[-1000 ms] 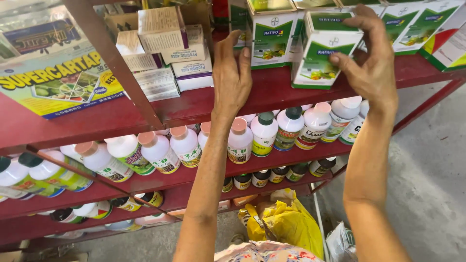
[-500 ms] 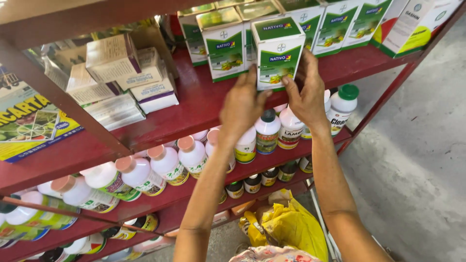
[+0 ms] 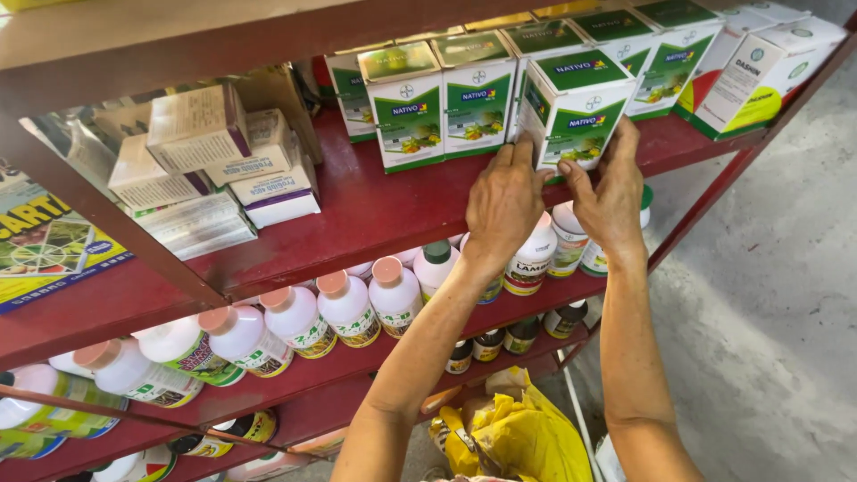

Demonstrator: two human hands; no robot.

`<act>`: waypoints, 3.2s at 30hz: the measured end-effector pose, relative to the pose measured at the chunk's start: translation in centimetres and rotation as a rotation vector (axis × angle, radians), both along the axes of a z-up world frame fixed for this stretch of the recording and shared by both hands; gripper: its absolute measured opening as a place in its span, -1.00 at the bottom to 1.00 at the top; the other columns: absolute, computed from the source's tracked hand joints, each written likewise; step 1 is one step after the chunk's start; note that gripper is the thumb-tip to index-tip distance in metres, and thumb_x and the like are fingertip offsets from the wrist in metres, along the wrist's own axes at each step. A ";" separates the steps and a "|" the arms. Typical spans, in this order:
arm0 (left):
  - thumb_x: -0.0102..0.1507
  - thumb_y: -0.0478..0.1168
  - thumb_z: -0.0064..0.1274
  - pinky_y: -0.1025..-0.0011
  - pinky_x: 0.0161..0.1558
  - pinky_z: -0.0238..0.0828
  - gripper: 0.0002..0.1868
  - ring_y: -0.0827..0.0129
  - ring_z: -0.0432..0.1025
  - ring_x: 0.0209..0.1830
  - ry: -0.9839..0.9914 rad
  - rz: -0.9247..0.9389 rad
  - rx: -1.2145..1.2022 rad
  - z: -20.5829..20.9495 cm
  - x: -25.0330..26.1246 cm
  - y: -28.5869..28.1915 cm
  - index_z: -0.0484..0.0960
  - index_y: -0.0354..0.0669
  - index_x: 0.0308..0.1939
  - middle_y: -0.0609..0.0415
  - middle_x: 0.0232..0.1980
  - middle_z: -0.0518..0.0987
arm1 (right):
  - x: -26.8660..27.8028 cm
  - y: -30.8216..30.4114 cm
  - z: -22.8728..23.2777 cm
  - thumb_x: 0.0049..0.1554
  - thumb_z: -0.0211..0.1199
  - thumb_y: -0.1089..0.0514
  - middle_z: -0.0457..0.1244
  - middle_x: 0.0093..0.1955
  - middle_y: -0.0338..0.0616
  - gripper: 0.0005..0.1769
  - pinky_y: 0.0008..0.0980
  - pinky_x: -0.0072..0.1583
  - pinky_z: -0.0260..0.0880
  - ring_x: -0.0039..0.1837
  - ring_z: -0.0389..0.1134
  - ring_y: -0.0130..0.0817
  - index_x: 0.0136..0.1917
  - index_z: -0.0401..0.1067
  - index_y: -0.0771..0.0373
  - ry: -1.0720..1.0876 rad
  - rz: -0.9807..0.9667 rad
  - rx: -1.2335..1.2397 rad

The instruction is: Organizing and checking agricultural chemical bottles and boxes on shelves and in storage.

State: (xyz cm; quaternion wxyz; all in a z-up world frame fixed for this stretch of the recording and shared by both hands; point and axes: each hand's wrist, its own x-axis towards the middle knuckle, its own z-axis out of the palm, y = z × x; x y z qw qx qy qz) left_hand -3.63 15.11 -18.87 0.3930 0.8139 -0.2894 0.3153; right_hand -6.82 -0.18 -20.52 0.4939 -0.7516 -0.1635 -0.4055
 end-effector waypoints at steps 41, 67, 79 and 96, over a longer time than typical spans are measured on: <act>0.11 -0.32 0.08 0.22 0.10 0.56 -0.39 0.06 0.51 0.22 -0.061 -0.257 -0.059 -3.4 2.8 -13.0 0.52 -0.13 0.30 -0.08 0.34 0.51 | -1.5 -6.2 0.4 0.32 0.23 -0.18 0.21 0.35 0.09 -0.39 -0.11 0.45 0.34 0.40 0.32 -0.08 0.37 0.27 0.34 -0.170 -0.376 -0.001; 0.13 -0.21 0.28 0.01 0.35 0.24 0.05 -0.28 0.24 0.43 0.108 0.099 -0.251 -0.8 6.8 13.2 -0.06 -0.31 0.54 -0.41 0.48 0.25 | 3.4 15.7 4.5 0.21 0.39 0.19 -0.02 0.64 0.10 -0.70 0.23 0.56 -0.15 0.68 -0.11 0.15 0.21 0.45 0.12 -0.309 -0.341 -0.401; -0.02 -0.33 0.47 0.19 0.39 0.36 0.00 -0.04 0.35 0.37 -0.056 -0.033 -0.304 2.6 1.6 13.6 0.26 -0.08 0.44 -0.17 0.32 0.39 | 1.9 13.8 0.6 0.25 0.32 0.49 -0.20 0.71 0.03 -0.26 -0.19 0.68 0.04 0.69 -0.05 -0.17 0.53 0.02 0.18 -0.265 0.336 0.101; 0.09 0.02 0.53 -0.05 0.46 0.03 0.03 -0.12 0.15 0.46 -0.096 0.384 -0.652 -1.0 -0.3 9.9 0.24 -0.26 0.45 -0.22 0.38 0.27 | -2.1 10.0 1.1 0.24 0.27 0.15 0.17 0.50 0.17 -0.25 -0.03 0.50 0.18 0.51 0.19 0.12 0.59 0.09 0.33 0.023 0.003 -0.504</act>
